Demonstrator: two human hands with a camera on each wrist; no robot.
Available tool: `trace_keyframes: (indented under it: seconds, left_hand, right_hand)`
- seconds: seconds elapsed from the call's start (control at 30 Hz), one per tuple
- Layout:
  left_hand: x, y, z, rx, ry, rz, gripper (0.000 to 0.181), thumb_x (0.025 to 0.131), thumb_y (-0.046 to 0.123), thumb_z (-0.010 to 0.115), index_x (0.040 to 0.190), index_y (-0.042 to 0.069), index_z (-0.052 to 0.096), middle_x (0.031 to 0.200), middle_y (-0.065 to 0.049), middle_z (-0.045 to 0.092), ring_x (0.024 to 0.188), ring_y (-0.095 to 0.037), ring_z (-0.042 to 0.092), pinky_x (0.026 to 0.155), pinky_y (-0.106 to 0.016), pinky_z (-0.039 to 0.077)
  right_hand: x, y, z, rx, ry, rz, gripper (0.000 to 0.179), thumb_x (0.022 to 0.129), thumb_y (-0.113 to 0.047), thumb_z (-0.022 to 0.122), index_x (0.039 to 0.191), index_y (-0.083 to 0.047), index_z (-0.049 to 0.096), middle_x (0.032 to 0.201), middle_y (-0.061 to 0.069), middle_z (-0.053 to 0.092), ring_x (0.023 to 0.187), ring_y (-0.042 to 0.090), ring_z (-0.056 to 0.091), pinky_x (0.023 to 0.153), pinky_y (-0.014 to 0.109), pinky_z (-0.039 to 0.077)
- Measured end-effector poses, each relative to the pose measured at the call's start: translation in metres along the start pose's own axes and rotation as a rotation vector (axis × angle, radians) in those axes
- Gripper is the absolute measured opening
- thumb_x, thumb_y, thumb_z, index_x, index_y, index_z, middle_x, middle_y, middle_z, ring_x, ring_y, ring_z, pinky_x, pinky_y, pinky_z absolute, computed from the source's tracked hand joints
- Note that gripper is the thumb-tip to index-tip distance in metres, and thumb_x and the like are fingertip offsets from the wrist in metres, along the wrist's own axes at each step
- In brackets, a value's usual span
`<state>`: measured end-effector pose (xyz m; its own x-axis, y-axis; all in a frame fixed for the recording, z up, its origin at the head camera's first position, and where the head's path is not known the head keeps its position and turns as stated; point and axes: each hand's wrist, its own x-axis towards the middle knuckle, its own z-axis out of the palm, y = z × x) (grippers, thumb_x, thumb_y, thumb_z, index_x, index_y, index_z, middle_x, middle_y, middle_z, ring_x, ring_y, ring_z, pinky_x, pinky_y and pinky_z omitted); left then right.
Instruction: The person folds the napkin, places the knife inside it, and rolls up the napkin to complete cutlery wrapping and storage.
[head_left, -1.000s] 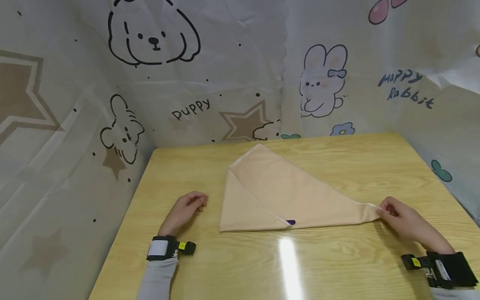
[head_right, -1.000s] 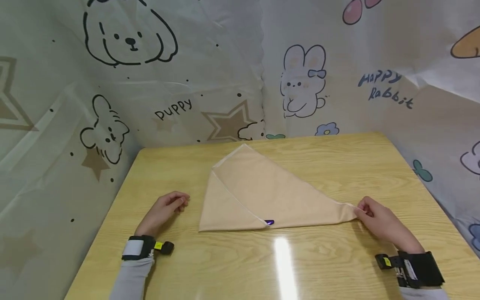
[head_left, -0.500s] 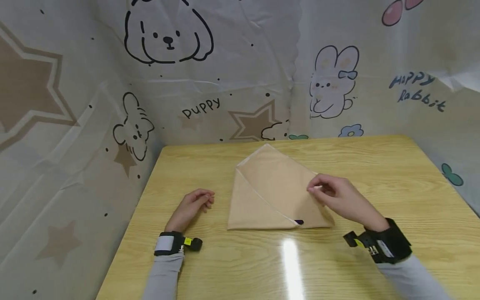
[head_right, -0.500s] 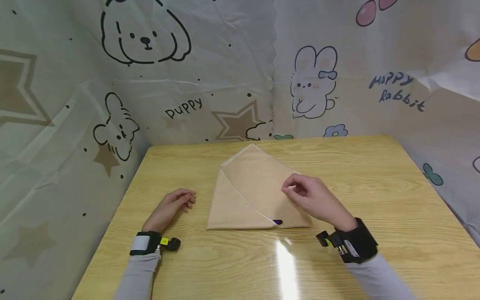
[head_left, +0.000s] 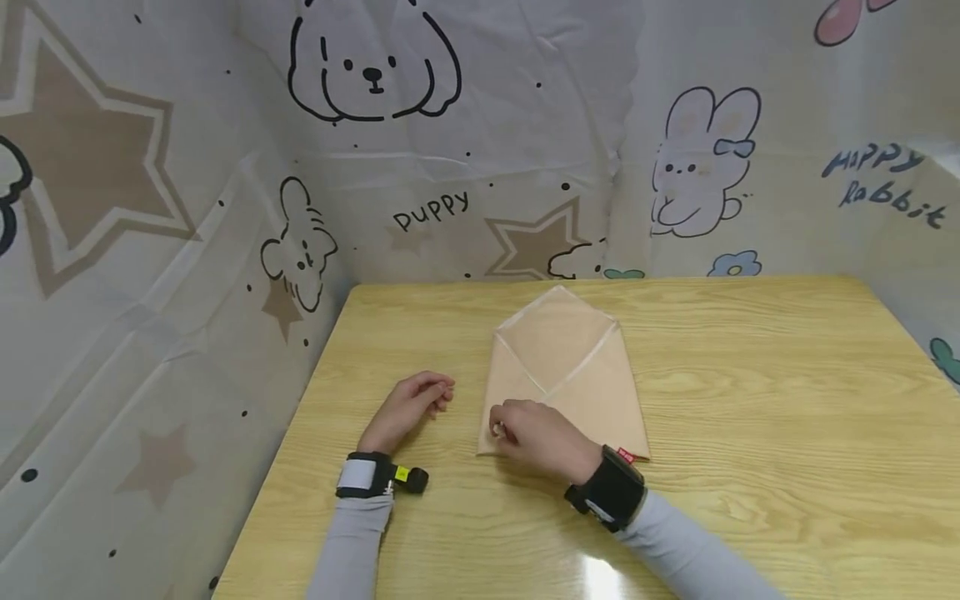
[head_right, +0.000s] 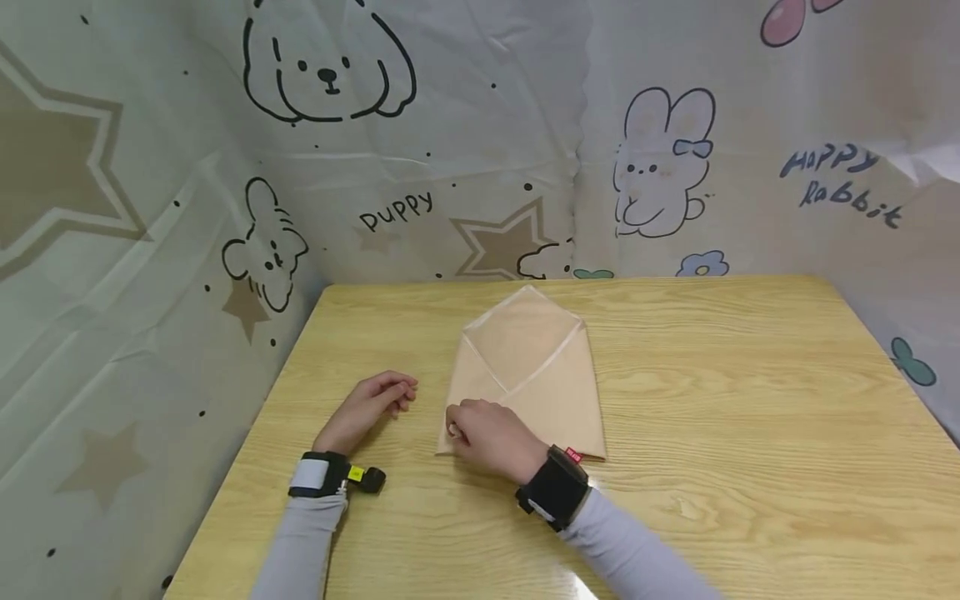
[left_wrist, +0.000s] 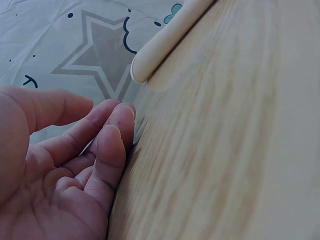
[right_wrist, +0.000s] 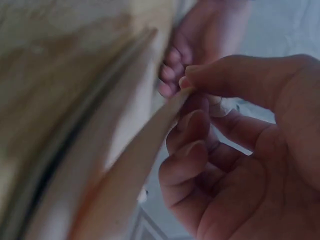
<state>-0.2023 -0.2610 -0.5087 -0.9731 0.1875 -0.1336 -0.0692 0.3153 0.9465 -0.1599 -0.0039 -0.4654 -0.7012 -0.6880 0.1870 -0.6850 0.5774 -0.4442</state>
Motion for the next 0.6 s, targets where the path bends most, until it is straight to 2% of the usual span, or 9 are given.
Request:
trace_keyframes:
  seconds: [0.07, 0.13, 0.27, 0.4, 0.47, 0.53, 0.6]
  left_hand:
    - [0.000, 0.002, 0.003, -0.002, -0.015, -0.008, 0.031, 0.102, 0.020, 0.050, 0.123, -0.001, 0.061, 0.109, -0.021, 0.063, 0.092, -0.029, 0.059, 0.072, -0.028, 0.050]
    - [-0.004, 0.011, 0.006, 0.004, -0.026, -0.014, 0.032, 0.102, 0.018, 0.049, 0.124, -0.003, 0.060, 0.110, -0.023, 0.063, 0.093, -0.031, 0.059, 0.074, -0.032, 0.050]
    - [-0.005, 0.016, 0.011, 0.021, -0.027, -0.018, 0.031, 0.102, 0.017, 0.049, 0.123, -0.003, 0.060, 0.109, -0.022, 0.063, 0.092, -0.030, 0.059, 0.074, -0.032, 0.050]
    - [0.000, 0.002, 0.012, 0.038, -0.013, -0.003, 0.029, 0.101, 0.022, 0.051, 0.120, 0.003, 0.063, 0.106, -0.016, 0.064, 0.089, -0.023, 0.060, 0.073, -0.028, 0.051]
    - [-0.001, 0.004, 0.011, 0.086, 0.002, 0.013, 0.028, 0.100, 0.023, 0.054, 0.119, 0.006, 0.064, 0.106, -0.011, 0.065, 0.090, -0.020, 0.060, 0.075, -0.030, 0.051]
    - [-0.005, 0.009, 0.015, 0.177, 0.018, 0.068, 0.024, 0.097, 0.022, 0.058, 0.115, 0.008, 0.067, 0.104, -0.006, 0.068, 0.089, -0.016, 0.060, 0.077, -0.032, 0.051]
    - [-0.013, 0.022, 0.023, 0.298, 0.022, 0.148, 0.019, 0.094, 0.019, 0.063, 0.109, 0.011, 0.071, 0.100, 0.001, 0.069, 0.087, -0.012, 0.060, 0.078, -0.033, 0.051]
  right_hand:
    - [0.003, -0.002, 0.009, -0.019, -0.006, -0.001, 0.006, 0.085, -0.011, 0.066, 0.083, -0.014, 0.061, 0.072, -0.006, 0.052, 0.063, 0.008, 0.046, 0.055, 0.023, 0.041]
    - [0.005, -0.004, 0.015, -0.017, -0.017, -0.003, 0.007, 0.085, -0.010, 0.065, 0.083, -0.015, 0.062, 0.074, -0.006, 0.054, 0.064, 0.008, 0.047, 0.055, 0.023, 0.042]
    - [0.004, -0.006, 0.019, 0.031, -0.067, 0.014, 0.009, 0.087, -0.010, 0.062, 0.093, -0.014, 0.066, 0.074, -0.007, 0.056, 0.066, 0.008, 0.050, 0.059, 0.024, 0.045]
    - [-0.004, -0.001, 0.015, 0.139, -0.093, 0.001, 0.022, 0.088, -0.008, 0.059, 0.109, -0.010, 0.063, 0.074, -0.008, 0.056, 0.066, 0.006, 0.051, 0.061, 0.024, 0.046]
    - [-0.012, 0.003, 0.006, 0.162, -0.067, -0.007, 0.027, 0.088, -0.008, 0.059, 0.114, -0.009, 0.061, 0.075, -0.008, 0.056, 0.066, 0.005, 0.051, 0.061, 0.024, 0.047]
    - [-0.024, 0.009, -0.007, 0.144, -0.015, -0.002, 0.026, 0.089, -0.009, 0.061, 0.115, -0.009, 0.061, 0.078, -0.008, 0.057, 0.068, 0.005, 0.052, 0.061, 0.024, 0.048]
    - [-0.041, 0.017, -0.020, 0.075, 0.053, 0.011, 0.022, 0.088, -0.010, 0.065, 0.110, -0.010, 0.064, 0.082, -0.006, 0.057, 0.072, 0.006, 0.053, 0.061, 0.025, 0.049]
